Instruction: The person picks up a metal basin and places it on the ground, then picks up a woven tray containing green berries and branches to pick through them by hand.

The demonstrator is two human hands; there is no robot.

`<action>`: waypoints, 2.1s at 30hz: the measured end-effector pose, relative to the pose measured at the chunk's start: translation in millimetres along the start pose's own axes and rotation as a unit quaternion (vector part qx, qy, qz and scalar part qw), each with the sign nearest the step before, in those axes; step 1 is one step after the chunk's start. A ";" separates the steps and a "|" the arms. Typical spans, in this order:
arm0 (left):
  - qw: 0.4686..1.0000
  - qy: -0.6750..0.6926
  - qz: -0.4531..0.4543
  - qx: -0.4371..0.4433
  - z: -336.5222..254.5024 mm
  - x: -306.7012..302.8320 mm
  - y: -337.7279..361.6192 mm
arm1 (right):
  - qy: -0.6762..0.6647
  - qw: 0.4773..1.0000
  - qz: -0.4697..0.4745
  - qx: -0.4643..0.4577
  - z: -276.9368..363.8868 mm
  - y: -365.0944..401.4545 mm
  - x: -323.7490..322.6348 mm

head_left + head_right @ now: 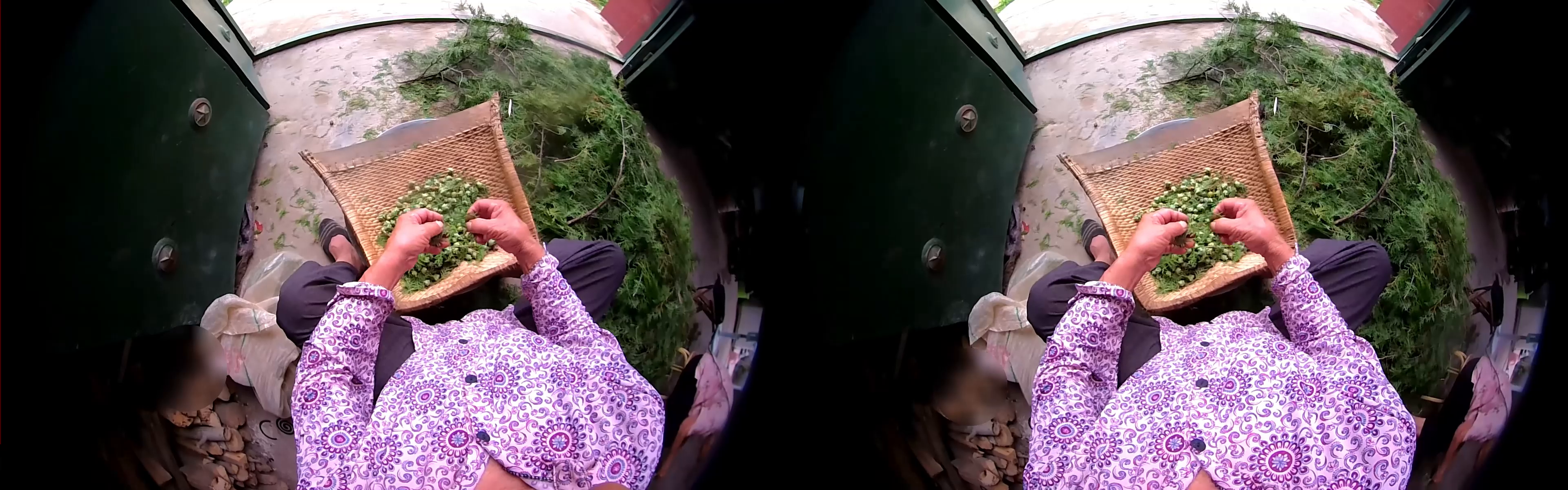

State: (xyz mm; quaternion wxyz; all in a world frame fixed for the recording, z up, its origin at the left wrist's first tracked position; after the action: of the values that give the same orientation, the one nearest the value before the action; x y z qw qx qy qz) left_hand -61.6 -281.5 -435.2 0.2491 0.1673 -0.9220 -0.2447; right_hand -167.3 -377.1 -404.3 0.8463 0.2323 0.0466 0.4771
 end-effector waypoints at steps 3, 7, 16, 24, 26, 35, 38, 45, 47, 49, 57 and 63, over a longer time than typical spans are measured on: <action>1.000 0.012 0.012 0.001 1.8 1.7 -0.8 | 0.088 0.994 0.018 -0.061 2.2 -6.4 26.5; 0.999 0.022 0.024 -0.006 4.9 -0.9 -1.4 | 0.079 0.994 0.015 -0.070 -2.5 -12.5 32.9; 0.844 -0.456 -0.125 0.254 -31.9 -9.6 9.6 | 0.267 0.921 -0.200 -0.201 38.7 27.1 -35.5; 0.814 -0.465 -0.183 0.295 -54.4 -21.0 16.3 | 0.661 0.676 -0.303 -0.122 3.1 76.4 -166.3; 0.842 -0.447 -0.171 0.250 -55.5 -22.5 14.6 | 0.503 0.825 -0.242 -0.088 5.0 52.8 -121.5; 0.866 -0.400 -0.180 0.238 -59.2 -27.7 17.5 | 0.628 0.774 -0.066 -0.053 -81.9 -20.0 7.7; 0.861 -0.402 -0.182 0.253 -58.6 -29.7 15.5 | 0.615 0.779 -0.095 -0.077 -82.6 -20.3 -3.5; 0.867 -0.397 -0.166 0.250 -60.5 -25.2 18.5 | 0.348 0.926 -0.117 -0.081 -50.0 -18.4 -16.1; 0.871 -0.400 -0.174 0.226 -58.3 -27.9 16.4 | 0.422 0.893 -0.077 -0.138 -41.8 -20.2 11.3; 0.871 -0.398 -0.173 0.232 -57.3 -28.5 14.4 | 0.565 0.799 -0.025 -0.203 -42.6 -21.2 40.3; 0.859 -0.410 -0.177 0.249 -56.7 -34.2 13.0 | 0.570 0.813 -0.093 -0.078 -78.0 -42.3 27.6; 0.854 -0.410 -0.187 0.261 -59.7 -34.1 17.2 | 0.464 0.859 -0.167 -0.133 -65.6 -36.6 -4.5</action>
State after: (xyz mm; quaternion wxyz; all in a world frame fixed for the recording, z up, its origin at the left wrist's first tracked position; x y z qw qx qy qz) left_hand -4.5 -274.7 -393.7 -0.2551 0.2800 -0.9217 -0.0832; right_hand -160.7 -374.0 -479.2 0.8163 -0.1420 0.4087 0.3826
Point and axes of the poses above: each hand's wrist, its own y-axis away from the middle knuckle, its own x-axis out of the palm, z = x × y, the point moved 8 cm from there along -y, towards the middle knuckle, and after that the axes turned 1 degree about x, right-handed, at the moved point
